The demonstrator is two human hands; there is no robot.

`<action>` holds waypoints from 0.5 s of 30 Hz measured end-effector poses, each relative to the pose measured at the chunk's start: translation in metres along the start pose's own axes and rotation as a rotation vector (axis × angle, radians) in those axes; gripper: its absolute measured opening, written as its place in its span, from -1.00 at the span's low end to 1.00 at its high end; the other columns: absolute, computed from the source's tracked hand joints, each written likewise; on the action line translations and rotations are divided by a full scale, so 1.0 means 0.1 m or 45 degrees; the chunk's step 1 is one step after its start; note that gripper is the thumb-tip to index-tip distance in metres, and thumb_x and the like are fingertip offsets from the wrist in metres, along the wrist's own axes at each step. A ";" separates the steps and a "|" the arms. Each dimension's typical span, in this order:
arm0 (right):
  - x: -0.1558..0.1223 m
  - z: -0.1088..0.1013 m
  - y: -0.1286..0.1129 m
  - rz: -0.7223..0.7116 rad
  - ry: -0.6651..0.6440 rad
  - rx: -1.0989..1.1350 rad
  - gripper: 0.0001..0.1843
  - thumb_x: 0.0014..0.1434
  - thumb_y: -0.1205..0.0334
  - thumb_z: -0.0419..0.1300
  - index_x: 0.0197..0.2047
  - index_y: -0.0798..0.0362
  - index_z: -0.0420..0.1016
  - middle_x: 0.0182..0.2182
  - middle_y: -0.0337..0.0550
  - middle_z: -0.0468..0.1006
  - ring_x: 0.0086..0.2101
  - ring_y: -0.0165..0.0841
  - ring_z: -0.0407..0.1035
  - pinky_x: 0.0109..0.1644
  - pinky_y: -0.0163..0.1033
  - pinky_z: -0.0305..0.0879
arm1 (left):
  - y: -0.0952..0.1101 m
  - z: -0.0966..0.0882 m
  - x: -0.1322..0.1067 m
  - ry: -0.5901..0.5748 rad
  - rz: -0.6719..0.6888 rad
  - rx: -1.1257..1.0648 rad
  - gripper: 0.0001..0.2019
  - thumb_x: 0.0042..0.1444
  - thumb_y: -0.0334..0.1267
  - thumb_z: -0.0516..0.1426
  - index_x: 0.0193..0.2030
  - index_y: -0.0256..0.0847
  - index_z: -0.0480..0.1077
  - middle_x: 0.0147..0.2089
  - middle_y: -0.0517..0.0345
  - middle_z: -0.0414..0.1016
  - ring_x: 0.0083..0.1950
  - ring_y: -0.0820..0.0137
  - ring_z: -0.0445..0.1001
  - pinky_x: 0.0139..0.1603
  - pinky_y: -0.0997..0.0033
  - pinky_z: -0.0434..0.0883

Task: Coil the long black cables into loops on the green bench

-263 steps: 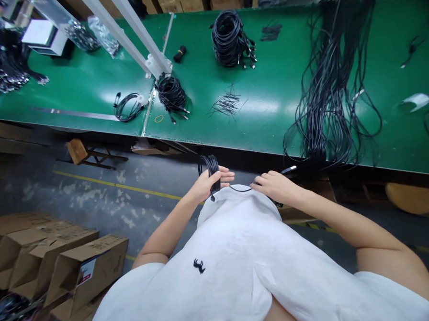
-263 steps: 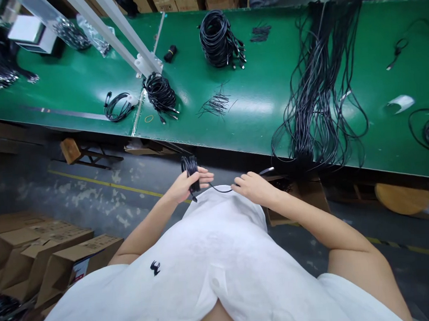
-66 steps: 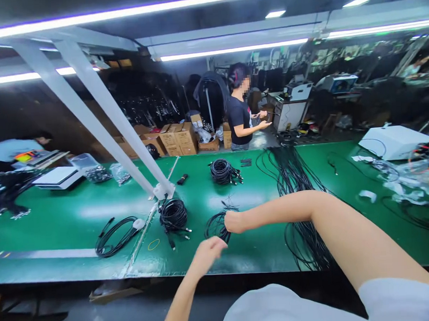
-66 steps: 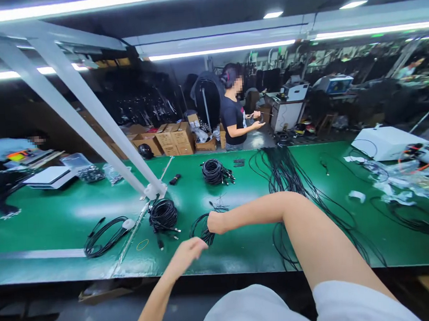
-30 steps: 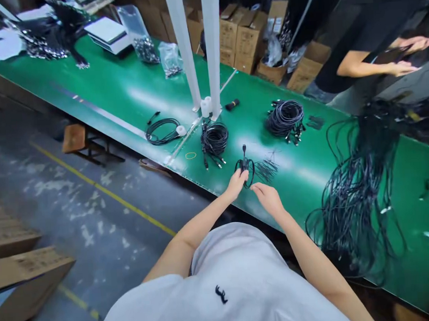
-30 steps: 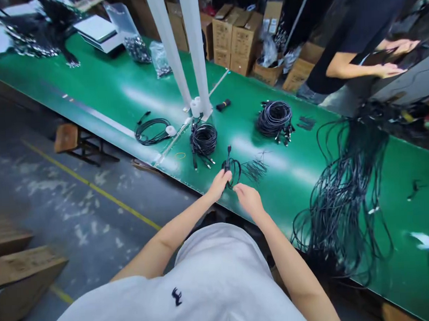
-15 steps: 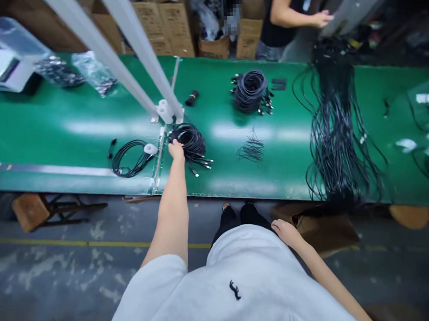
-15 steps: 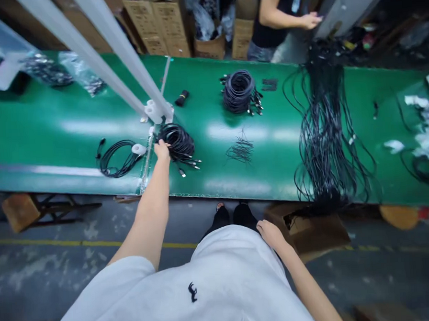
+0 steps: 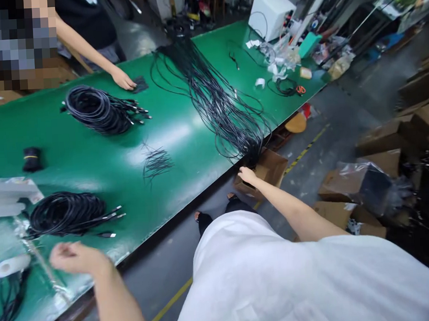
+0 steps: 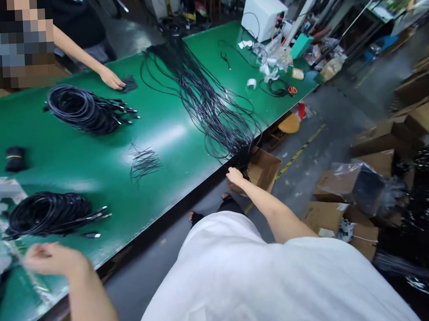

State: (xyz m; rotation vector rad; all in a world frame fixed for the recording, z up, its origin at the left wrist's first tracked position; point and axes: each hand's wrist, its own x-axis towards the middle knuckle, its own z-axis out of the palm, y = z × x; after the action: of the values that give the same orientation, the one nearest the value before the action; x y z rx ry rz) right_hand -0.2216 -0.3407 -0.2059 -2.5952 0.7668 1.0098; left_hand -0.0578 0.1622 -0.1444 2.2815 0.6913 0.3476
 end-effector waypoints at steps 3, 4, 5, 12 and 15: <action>0.29 -0.17 0.18 -0.033 0.011 -0.043 -0.52 0.38 0.17 -0.06 0.27 0.22 0.26 0.18 0.19 0.29 0.03 -0.26 0.31 -0.02 -0.29 0.22 | -0.20 0.39 -1.09 -0.389 0.004 -0.158 -0.71 0.10 -0.18 0.01 -0.07 -0.21 0.36 -0.07 0.11 0.53 -0.05 0.22 0.52 0.09 0.07 0.42; 0.36 -0.19 0.21 -0.089 -0.003 -0.059 -0.55 0.36 0.16 -0.01 0.22 0.21 0.33 0.17 0.17 0.30 0.04 -0.25 0.30 0.00 -0.29 0.22 | -0.21 0.54 -1.48 -0.554 -0.018 -0.182 -0.69 0.08 -0.13 0.05 -0.10 -0.23 0.41 -0.14 0.08 0.55 -0.11 0.24 0.54 0.06 0.10 0.44; 0.39 -0.20 0.25 -0.154 -0.019 -0.073 -0.59 0.34 0.16 0.03 0.14 0.21 0.42 0.15 0.15 0.32 0.05 -0.25 0.28 0.02 -0.29 0.22 | -0.18 0.68 -1.85 -0.737 -0.036 -0.199 -0.67 0.07 -0.10 0.09 -0.10 -0.24 0.44 -0.16 0.05 0.57 -0.13 0.24 0.54 0.06 0.11 0.45; -0.16 -0.37 0.99 -0.473 -0.025 0.077 -0.55 0.40 0.23 -0.17 -0.13 0.17 0.54 -0.08 0.05 0.53 -0.07 -0.30 0.38 0.02 -0.27 0.24 | 0.80 1.49 -3.64 -1.629 0.306 -0.181 -0.40 0.08 -0.15 0.18 0.27 -0.22 0.25 0.26 -0.17 0.36 0.25 0.15 0.37 0.27 0.05 0.28; -0.80 -0.76 1.53 -0.732 -0.033 0.540 -0.55 0.39 0.11 -0.14 -0.32 0.05 0.50 -0.34 -0.15 0.56 -0.28 -0.36 0.43 -0.13 -0.26 0.29 | 1.50 1.76 -4.20 -1.781 0.834 -0.275 -0.11 -0.02 -0.12 0.30 0.41 -0.24 0.01 0.46 -0.25 0.00 0.46 0.08 0.01 0.41 -0.01 0.04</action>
State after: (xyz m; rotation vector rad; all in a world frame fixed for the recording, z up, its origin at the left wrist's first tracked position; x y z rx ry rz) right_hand -0.3141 -0.4681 -0.1025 -2.2178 0.1674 0.6205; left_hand -0.2699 -0.2663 -0.1827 1.8576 -0.7591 -0.8091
